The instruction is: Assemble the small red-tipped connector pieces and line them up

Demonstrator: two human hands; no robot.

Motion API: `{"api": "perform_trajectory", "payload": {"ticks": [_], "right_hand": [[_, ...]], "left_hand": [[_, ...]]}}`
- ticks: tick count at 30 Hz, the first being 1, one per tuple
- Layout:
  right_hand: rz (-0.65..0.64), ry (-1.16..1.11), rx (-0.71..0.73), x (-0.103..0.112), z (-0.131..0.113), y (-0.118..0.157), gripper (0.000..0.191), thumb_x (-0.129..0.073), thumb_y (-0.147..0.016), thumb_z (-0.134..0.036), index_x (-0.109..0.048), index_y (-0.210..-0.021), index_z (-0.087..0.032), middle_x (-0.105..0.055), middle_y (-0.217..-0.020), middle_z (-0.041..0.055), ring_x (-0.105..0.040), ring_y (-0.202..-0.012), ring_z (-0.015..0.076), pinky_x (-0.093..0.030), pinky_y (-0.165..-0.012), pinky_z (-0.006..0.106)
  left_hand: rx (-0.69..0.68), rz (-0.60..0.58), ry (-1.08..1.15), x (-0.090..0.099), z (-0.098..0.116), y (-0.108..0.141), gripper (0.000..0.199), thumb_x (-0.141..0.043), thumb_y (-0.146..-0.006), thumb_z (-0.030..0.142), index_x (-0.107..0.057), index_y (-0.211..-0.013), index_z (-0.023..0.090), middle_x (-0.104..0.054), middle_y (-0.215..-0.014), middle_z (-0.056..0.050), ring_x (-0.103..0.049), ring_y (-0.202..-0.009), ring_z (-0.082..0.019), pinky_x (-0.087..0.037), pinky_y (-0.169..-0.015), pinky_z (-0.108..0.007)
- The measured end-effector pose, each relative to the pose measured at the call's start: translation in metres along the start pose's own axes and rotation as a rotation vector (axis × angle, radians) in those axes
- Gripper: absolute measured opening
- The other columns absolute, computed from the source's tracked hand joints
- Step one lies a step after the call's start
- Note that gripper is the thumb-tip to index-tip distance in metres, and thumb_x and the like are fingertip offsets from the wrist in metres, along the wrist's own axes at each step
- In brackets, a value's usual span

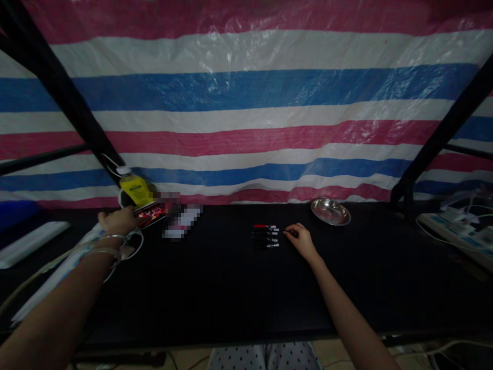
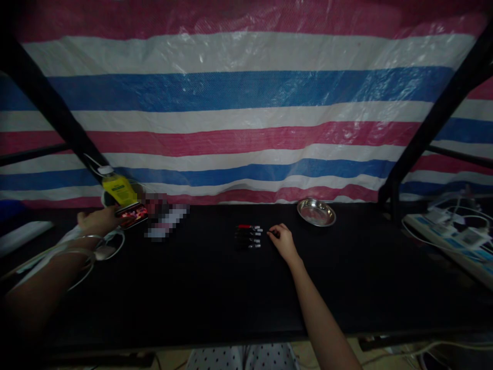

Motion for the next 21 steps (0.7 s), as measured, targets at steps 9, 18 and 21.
{"api": "perform_trajectory", "payload": {"ticks": [9,18,21], "right_hand": [[0.004,-0.011,0.001,0.0011,-0.0014,0.0002,0.027,-0.058,-0.077,-0.045,-0.065,-0.078,-0.019,-0.054,-0.072,0.004,-0.049,-0.061,0.0159,-0.044,-0.058,0.03],[0.012,-0.011,0.007,0.0021,-0.003,0.0012,0.029,-0.057,-0.077,-0.047,-0.066,-0.078,-0.019,-0.054,-0.072,0.0041,-0.049,-0.061,0.0161,-0.044,-0.058,0.03],[0.016,-0.014,0.005,0.0017,-0.0025,0.0012,0.028,-0.057,-0.077,-0.046,-0.066,-0.078,-0.019,-0.054,-0.072,0.0041,-0.049,-0.061,0.0163,-0.043,-0.057,0.03]], "left_hand": [[-0.05,-0.101,-0.01,-0.0013,-0.0076,-0.0005,0.066,-0.047,-0.074,0.067,-0.05,-0.125,0.025,-0.065,-0.106,-0.008,-0.056,-0.092,-0.026,-0.028,-0.087,-0.041],[-0.036,-0.048,-0.048,0.001,-0.0014,0.0033,0.059,-0.06,-0.069,0.062,-0.059,-0.114,0.024,-0.068,-0.092,-0.003,-0.055,-0.087,-0.022,-0.027,-0.085,-0.036],[-0.052,0.045,0.143,0.0029,-0.0017,0.0027,0.051,-0.063,-0.066,0.059,-0.066,-0.095,0.016,-0.066,-0.074,-0.005,-0.056,-0.084,-0.025,-0.027,-0.085,-0.038]]}}
Point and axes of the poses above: each hand's wrist, its own y-axis away from the middle knuckle, its own x-axis out of the back of the hand, z = x × y, the point moved 4 cm from there along -y, towards the middle knuckle
